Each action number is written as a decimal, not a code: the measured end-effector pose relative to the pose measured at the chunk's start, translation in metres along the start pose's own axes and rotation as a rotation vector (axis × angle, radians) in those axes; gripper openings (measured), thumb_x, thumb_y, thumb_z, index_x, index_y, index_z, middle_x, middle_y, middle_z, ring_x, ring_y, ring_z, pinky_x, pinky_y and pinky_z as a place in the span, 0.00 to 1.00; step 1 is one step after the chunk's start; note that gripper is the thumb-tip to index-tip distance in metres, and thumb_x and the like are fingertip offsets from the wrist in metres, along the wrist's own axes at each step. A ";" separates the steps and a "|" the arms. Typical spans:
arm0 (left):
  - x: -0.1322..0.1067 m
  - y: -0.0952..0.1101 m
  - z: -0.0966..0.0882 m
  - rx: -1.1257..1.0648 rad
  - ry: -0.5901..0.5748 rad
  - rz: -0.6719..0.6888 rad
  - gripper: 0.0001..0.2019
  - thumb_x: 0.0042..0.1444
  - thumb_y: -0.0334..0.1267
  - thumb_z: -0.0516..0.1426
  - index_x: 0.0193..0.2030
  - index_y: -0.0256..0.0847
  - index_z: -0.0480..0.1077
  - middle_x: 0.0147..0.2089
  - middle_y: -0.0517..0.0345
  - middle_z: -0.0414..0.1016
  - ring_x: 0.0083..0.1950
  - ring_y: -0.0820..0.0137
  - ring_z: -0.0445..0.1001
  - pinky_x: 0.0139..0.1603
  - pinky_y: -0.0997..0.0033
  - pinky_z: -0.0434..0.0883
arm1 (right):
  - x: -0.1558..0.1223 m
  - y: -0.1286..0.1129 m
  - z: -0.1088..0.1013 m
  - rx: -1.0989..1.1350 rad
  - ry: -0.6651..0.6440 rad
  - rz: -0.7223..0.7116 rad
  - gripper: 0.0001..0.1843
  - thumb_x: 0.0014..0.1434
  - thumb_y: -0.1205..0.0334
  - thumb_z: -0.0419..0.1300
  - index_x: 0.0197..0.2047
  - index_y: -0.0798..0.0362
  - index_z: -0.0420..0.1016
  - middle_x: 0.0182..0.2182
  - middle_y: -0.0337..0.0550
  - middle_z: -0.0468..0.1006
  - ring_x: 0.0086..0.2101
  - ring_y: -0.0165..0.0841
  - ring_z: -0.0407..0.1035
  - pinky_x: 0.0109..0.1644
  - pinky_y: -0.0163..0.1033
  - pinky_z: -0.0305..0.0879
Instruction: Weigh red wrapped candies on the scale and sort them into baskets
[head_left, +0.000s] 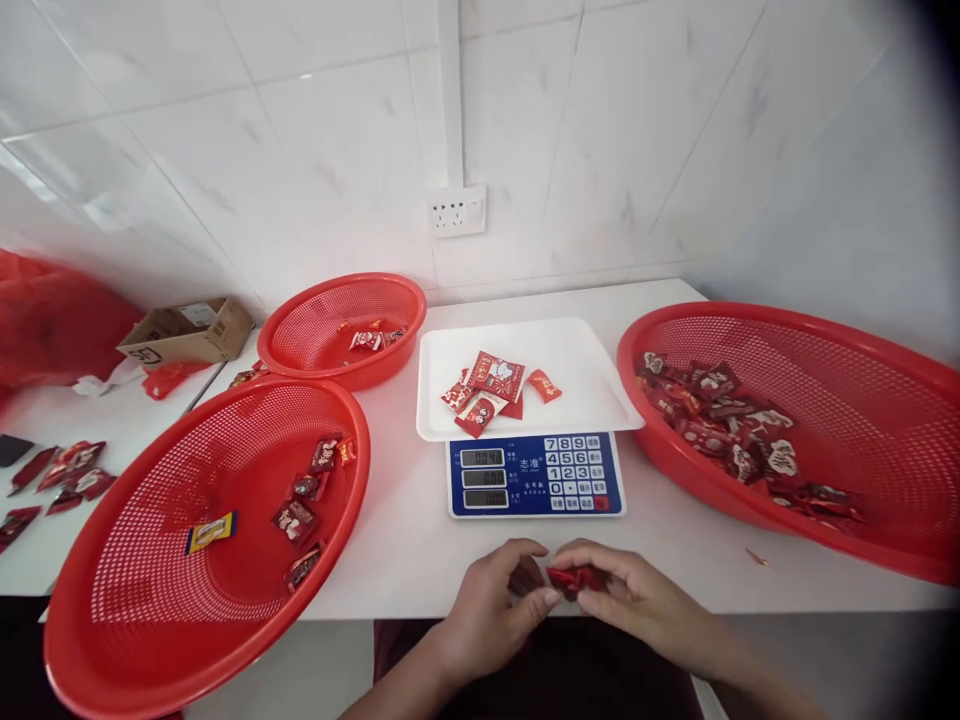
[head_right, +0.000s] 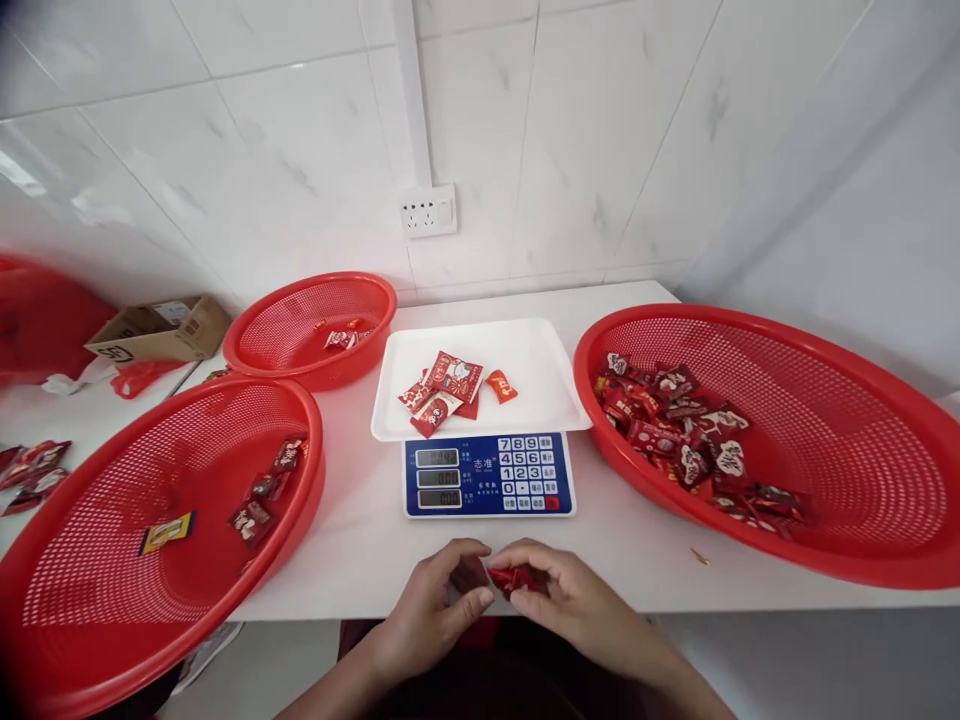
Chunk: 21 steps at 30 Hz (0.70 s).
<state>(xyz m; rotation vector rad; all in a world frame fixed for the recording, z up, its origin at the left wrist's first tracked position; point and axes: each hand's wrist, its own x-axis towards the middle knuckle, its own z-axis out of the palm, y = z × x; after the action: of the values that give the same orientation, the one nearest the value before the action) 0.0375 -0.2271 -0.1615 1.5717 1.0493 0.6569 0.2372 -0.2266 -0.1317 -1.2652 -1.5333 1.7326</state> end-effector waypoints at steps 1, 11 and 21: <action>0.000 0.001 0.001 -0.028 -0.004 -0.009 0.19 0.55 0.40 0.58 0.53 0.37 0.65 0.40 0.51 0.75 0.39 0.68 0.72 0.42 0.70 0.70 | -0.002 0.005 0.006 0.037 -0.010 0.011 0.18 0.55 0.52 0.58 0.45 0.52 0.74 0.42 0.47 0.75 0.41 0.38 0.70 0.48 0.45 0.66; 0.007 0.007 0.007 -0.155 0.008 -0.046 0.14 0.52 0.38 0.60 0.46 0.38 0.70 0.43 0.52 0.73 0.41 0.68 0.73 0.44 0.70 0.70 | 0.004 0.027 0.024 0.215 0.131 -0.003 0.21 0.55 0.46 0.57 0.45 0.51 0.73 0.40 0.46 0.73 0.38 0.37 0.70 0.45 0.44 0.69; 0.010 0.011 0.004 -0.399 -0.063 -0.190 0.15 0.52 0.38 0.61 0.46 0.38 0.68 0.34 0.56 0.76 0.35 0.68 0.75 0.40 0.68 0.70 | 0.009 0.021 0.023 0.214 0.073 -0.011 0.13 0.58 0.52 0.55 0.42 0.53 0.67 0.30 0.39 0.71 0.29 0.30 0.68 0.38 0.38 0.66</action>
<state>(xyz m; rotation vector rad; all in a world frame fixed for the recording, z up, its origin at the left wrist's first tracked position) 0.0485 -0.2203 -0.1530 1.1258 0.9392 0.6364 0.2178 -0.2354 -0.1561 -1.1953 -1.2733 1.7704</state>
